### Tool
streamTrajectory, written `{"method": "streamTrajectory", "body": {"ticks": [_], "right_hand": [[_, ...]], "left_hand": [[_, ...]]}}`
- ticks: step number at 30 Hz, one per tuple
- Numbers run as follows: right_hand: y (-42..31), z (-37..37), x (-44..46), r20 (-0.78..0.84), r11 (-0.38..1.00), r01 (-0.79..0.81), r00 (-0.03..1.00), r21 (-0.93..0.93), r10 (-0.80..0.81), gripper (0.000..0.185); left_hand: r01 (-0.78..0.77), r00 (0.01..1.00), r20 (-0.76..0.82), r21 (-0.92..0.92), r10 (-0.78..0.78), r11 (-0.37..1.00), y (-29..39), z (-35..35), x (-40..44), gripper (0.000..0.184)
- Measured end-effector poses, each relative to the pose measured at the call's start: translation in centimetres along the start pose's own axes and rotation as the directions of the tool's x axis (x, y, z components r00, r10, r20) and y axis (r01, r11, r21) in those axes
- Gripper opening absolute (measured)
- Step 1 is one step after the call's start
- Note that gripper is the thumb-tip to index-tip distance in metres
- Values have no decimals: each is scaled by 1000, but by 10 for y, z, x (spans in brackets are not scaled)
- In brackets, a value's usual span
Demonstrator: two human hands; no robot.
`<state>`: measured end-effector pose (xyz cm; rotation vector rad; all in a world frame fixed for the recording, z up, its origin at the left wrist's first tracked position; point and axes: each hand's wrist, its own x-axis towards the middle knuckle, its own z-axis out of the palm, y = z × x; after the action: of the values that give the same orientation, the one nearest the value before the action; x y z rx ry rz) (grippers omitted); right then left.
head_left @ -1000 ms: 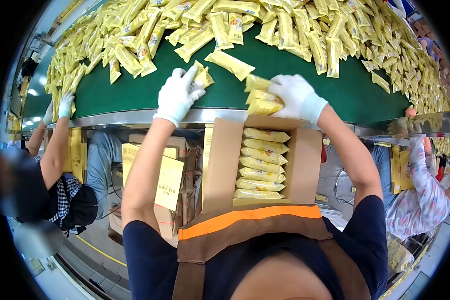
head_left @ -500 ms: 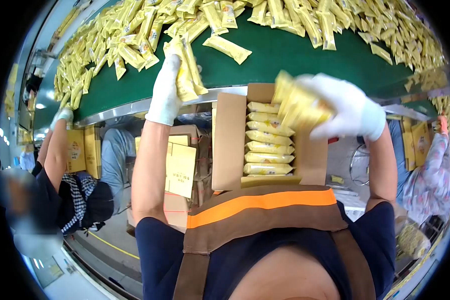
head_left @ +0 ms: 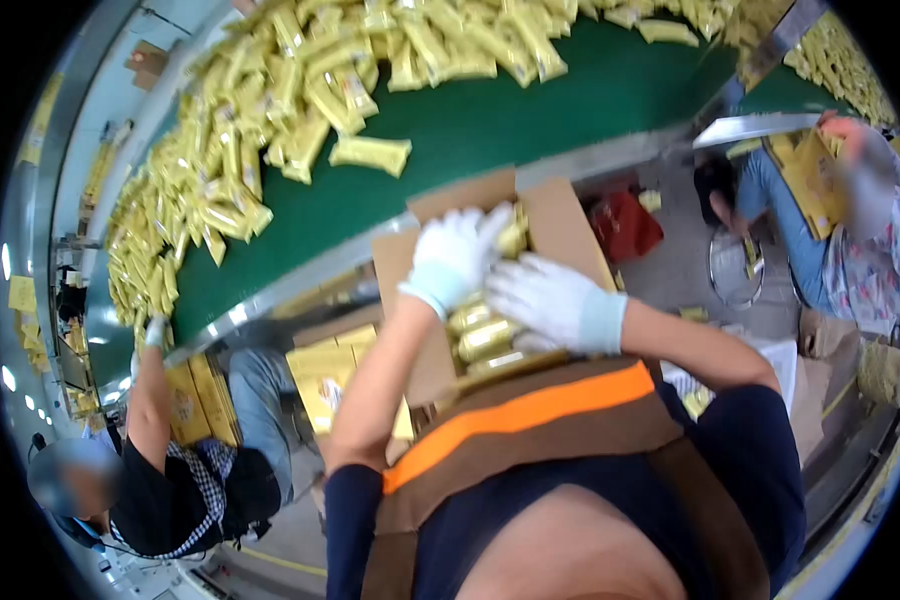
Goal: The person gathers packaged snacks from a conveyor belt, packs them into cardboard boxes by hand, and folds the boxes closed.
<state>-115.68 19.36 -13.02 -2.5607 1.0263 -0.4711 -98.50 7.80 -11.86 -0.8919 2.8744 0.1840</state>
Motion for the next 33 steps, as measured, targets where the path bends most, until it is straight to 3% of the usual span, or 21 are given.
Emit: {"method": "streamTrajectory", "body": {"ticks": [1, 3, 5, 6, 9, 10, 12, 15, 17, 18, 19, 20, 21, 23, 25, 26, 27, 29, 32, 33], "right_hand": [[10, -5, -6, -14, 999, 45, 999, 18, -44, 57], [32, -31, -10, 170, 954, -80, 985, 289, 31, 46], [58, -58, -8, 151, 971, 110, 985, -211, -79, 41], [61, -74, -6, 242, 917, 208, 962, -340, -128, 32], [89, -48, 8, 178, 822, 450, 893, -348, -414, 25], [98, -37, 16, 231, 829, 449, 892, -333, -390, 25], [101, -23, 28, 346, 854, 431, 880, -291, -326, 26], [87, -31, 27, 166, 860, 420, 907, -290, -387, 24], [39, -82, 35, 220, 894, 353, 929, -277, -299, 37], [23, -104, 37, 238, 892, 330, 935, -308, -264, 47], [10, -128, 37, 256, 888, 310, 939, -340, -230, 56], [-5, -157, 36, 228, 894, 257, 957, -367, -182, 59], [-19, -188, 35, 201, 897, 206, 970, -391, -136, 61], [-33, -249, 30, 31, 885, 80, 997, -459, -75, 52], [-36, -311, 22, -131, 840, -2, 988, -542, -82, 38], [-38, -336, 19, -335, 830, -69, 931, -554, -147, 29], [-22, -363, 16, -424, 779, -154, 892, -608, -155, 31], [-9, -423, 18, -539, 679, -294, 823, -673, -177, 29], [13, -504, 40, -666, 539, -538, 743, -648, -59, 26], [36, -533, 46, -699, 484, -584, 710, -651, -83, 33]], "left_hand": [[-14, 997, -74, 98, 21, 995, -1, 20, 0, 64], [-59, 978, -195, 97, 77, 994, -5, 35, -5, 62], [-102, 967, -236, -25, 93, 995, -2, 20, -10, 59], [-90, 969, -239, -120, 59, 989, -1, 14, -11, 58], [-37, 960, -275, -300, -50, 953, -2, 15, -12, 58], [-1, 960, -262, -347, -96, 938, -1, 11, -13, 51], [-81, 872, -469, -414, -136, 907, 1, 8, -17, 44], [-91, 738, -605, -530, -300, 843, -14, 10, -31, 31], [-115, 710, -566, -680, -419, 724, -36, 5, -48, 22], [-116, 710, -435, -848, -554, 517, -48, 1, -58, 21], [-127, 589, -550, -787, -592, 604, -61, -6, -66, 25], [-280, 586, -318, -943, -745, 183, -70, -16, -76, 30], [-310, 512, -194, -950, -837, 30, -78, -26, -87, 34], [-539, 576, -303, -839, -760, -74, -102, 9, -95, 34], [-69, 694, -262, -951, -671, 300, -92, 56, -97, 35], [-6, 731, -294, -905, -616, 425, -75, 85, -91, 36], [51, 768, -316, -837, -557, 545, -50, 111, -83, 37], [123, 823, -464, -421, -329, 899, -7, 137, -77, 40], [171, 839, -493, -163, -230, 972, 39, 118, -79, 43], [145, 863, -451, -213, -229, 966, 35, 129, -76, 45]]}}
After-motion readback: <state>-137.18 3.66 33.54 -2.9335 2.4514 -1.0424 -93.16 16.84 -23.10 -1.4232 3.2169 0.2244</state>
